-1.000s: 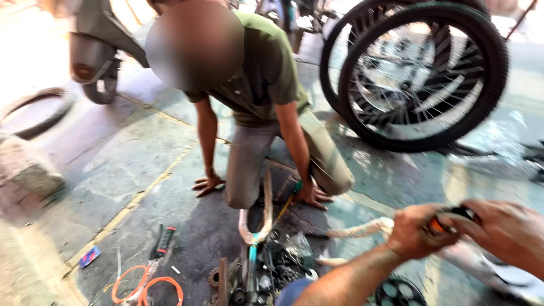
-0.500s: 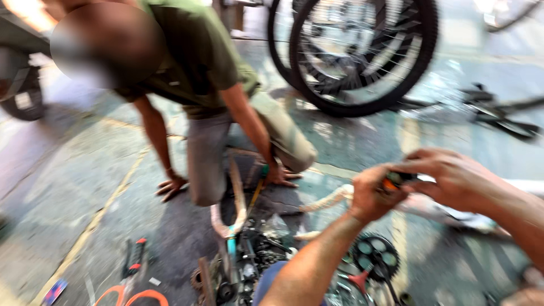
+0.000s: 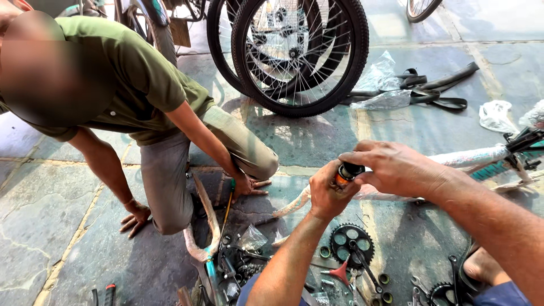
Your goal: The person cleans a bicycle fork and headset area with a cloth, applies grease to bearing surfaces, and begins assembling the front steering components while another person assists.
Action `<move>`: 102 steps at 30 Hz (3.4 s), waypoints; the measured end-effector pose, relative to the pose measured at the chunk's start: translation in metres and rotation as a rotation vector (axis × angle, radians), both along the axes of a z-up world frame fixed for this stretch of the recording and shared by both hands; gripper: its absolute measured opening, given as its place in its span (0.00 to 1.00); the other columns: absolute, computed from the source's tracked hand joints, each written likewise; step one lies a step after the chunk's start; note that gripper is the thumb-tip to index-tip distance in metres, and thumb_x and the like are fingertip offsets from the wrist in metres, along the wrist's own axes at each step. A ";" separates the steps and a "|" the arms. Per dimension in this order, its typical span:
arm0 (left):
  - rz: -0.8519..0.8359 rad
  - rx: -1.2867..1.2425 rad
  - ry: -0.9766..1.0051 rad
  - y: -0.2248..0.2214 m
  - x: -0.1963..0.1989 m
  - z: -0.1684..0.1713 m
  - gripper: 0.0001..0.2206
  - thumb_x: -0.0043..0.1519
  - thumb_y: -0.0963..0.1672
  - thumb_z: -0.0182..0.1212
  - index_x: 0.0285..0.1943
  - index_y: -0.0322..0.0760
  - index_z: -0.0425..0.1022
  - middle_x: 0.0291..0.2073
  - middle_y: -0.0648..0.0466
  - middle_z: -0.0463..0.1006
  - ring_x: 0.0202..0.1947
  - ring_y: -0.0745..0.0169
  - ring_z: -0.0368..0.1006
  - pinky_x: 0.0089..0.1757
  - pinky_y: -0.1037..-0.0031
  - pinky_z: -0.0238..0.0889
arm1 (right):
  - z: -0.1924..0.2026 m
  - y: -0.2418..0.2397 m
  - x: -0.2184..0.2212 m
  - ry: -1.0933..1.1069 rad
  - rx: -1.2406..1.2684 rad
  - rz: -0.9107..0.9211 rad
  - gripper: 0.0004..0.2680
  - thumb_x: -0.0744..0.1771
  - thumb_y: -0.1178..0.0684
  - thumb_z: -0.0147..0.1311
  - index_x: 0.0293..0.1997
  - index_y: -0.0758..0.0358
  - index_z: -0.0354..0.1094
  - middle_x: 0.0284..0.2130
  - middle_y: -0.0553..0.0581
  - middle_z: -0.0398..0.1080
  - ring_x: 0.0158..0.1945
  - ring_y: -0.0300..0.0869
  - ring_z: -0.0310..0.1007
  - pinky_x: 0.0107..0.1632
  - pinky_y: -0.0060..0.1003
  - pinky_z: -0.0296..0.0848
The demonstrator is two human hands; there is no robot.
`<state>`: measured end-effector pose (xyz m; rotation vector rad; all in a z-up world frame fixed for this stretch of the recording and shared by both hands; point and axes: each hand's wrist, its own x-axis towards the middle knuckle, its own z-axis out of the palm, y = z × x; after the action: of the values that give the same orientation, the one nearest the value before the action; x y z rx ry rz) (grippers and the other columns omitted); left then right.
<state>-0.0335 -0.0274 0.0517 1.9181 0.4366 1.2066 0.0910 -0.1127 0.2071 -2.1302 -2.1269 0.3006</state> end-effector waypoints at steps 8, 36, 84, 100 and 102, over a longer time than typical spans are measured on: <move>-0.029 0.018 -0.076 -0.002 0.000 -0.001 0.21 0.56 0.49 0.73 0.54 0.36 0.75 0.41 0.46 0.82 0.42 0.48 0.82 0.44 0.64 0.74 | 0.001 0.000 -0.009 -0.199 -0.239 -0.261 0.32 0.63 0.27 0.58 0.73 0.49 0.56 0.60 0.60 0.67 0.57 0.53 0.72 0.57 0.46 0.72; 0.014 0.037 -0.093 -0.005 0.005 -0.022 0.19 0.61 0.50 0.72 0.55 0.38 0.77 0.44 0.48 0.82 0.45 0.52 0.81 0.48 0.70 0.75 | -0.044 0.010 0.023 -0.149 0.045 -0.109 0.22 0.64 0.38 0.56 0.66 0.43 0.64 0.54 0.54 0.74 0.49 0.46 0.80 0.52 0.45 0.78; -0.016 -0.033 -0.084 0.000 0.007 -0.019 0.17 0.56 0.48 0.72 0.50 0.37 0.77 0.38 0.46 0.81 0.40 0.47 0.81 0.43 0.63 0.74 | -0.027 0.001 -0.002 -0.236 -0.059 -0.253 0.26 0.66 0.23 0.46 0.55 0.54 0.73 0.46 0.58 0.78 0.52 0.52 0.78 0.53 0.48 0.74; 0.092 0.072 0.001 -0.002 0.013 -0.040 0.24 0.59 0.54 0.72 0.57 0.39 0.76 0.44 0.50 0.82 0.44 0.54 0.82 0.46 0.70 0.75 | -0.089 0.021 0.046 -0.227 -0.253 -0.273 0.27 0.63 0.24 0.45 0.56 0.53 0.72 0.40 0.53 0.78 0.40 0.40 0.82 0.53 0.40 0.81; 0.132 0.114 0.002 0.000 0.015 -0.041 0.25 0.57 0.54 0.72 0.58 0.39 0.76 0.44 0.49 0.82 0.44 0.53 0.82 0.47 0.70 0.75 | -0.097 0.021 0.042 -0.401 -0.310 -0.363 0.26 0.67 0.23 0.42 0.50 0.56 0.74 0.33 0.54 0.80 0.37 0.39 0.82 0.48 0.36 0.82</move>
<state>-0.0185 -0.0271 0.0109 2.0135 0.5127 1.3399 0.1335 -0.0913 0.1105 -2.9143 -1.9092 0.1858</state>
